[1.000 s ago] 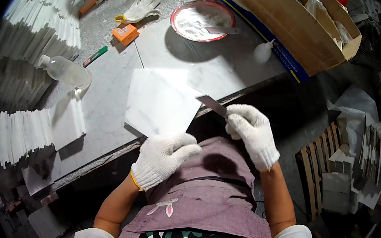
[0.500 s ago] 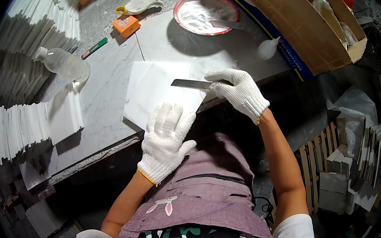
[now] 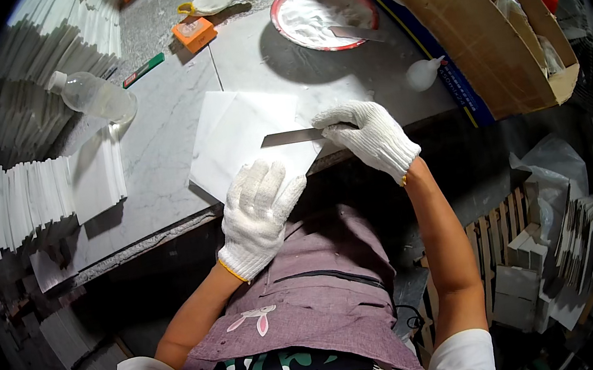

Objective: The person uses a metal spatula to scrape and smooth the edges of white paper blocks, then uses an orange sanding block to rub the edges. The person handles the blocks one at a time, flipping them to treat different sides, and stacks the finished blocks on the table.

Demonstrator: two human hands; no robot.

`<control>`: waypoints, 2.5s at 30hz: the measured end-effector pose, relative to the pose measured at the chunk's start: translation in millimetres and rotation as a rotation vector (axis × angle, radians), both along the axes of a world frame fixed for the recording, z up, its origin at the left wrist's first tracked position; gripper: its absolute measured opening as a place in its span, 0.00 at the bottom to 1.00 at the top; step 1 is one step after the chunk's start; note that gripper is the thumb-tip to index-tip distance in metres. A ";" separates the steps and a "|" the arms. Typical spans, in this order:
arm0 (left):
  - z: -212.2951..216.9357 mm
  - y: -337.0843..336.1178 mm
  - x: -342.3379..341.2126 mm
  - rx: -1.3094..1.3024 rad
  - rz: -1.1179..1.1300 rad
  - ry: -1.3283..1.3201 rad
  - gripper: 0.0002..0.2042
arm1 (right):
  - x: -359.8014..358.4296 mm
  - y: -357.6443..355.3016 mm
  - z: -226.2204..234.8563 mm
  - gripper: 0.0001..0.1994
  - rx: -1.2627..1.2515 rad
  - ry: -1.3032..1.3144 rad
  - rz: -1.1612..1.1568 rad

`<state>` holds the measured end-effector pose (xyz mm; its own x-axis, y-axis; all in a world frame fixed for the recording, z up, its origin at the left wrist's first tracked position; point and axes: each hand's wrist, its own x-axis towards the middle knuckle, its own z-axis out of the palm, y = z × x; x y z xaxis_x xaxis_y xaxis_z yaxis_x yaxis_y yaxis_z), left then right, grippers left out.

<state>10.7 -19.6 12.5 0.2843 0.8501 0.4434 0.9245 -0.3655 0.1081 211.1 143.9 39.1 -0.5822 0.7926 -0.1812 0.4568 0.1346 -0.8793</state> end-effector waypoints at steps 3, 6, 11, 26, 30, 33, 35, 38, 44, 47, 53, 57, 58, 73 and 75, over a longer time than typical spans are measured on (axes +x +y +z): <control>0.3 0.6 0.6 0.021 0.000 -0.010 0.22 | -2.6 0.8 -2.5 0.12 0.095 -0.011 0.025; -1.5 1.1 1.2 0.059 0.012 -0.025 0.21 | -7.6 -0.1 -0.7 0.12 0.134 -0.019 0.039; -1.4 1.5 4.1 0.081 0.025 -0.050 0.20 | -2.2 -5.2 0.9 0.11 0.061 -0.009 0.012; -5.2 2.0 4.7 0.108 0.020 -0.091 0.22 | -3.3 -22.2 -9.5 0.12 0.319 -0.006 -0.102; -4.7 2.1 5.2 0.106 0.029 -0.092 0.21 | -3.2 -35.3 -11.6 0.12 0.203 -0.008 -0.184; -5.7 2.0 5.2 0.105 0.032 -0.094 0.21 | -3.2 -38.9 -12.1 0.11 0.140 0.006 -0.213; -5.7 1.3 4.7 0.098 0.024 -0.095 0.21 | -4.0 -35.6 -14.4 0.11 0.120 0.027 -0.234; -5.3 1.9 4.3 0.092 0.015 -0.092 0.21 | -7.4 -39.5 -18.5 0.11 0.104 0.107 -0.271; -5.6 1.9 4.4 0.101 0.022 -0.081 0.21 | 8.3 -60.1 -6.9 0.11 -0.006 0.055 -0.104; -5.6 1.8 4.1 0.103 0.008 -0.116 0.22 | 21.9 -73.9 3.6 0.12 -0.378 0.251 -0.346; 35.9 -5.2 2.8 -0.213 0.017 -0.364 0.31 | 33.7 -108.1 -3.9 0.16 -0.455 0.529 -0.594; 65.5 -15.4 14.0 -0.584 0.163 -1.223 0.31 | 5.0 -124.5 17.2 0.21 -0.529 0.529 -0.433; 65.0 -14.3 13.6 -0.649 0.171 -1.340 0.24 | -3.5 -127.3 20.9 0.21 -0.541 0.495 -0.407; 46.9 -13.3 19.0 -0.680 0.105 -1.083 0.11 | -1.7 -138.9 13.5 0.10 -0.499 0.169 -0.343; 42.7 -13.7 20.9 -0.650 0.108 -1.164 0.10 | 0.4 -136.3 18.2 0.13 -0.306 0.059 -0.218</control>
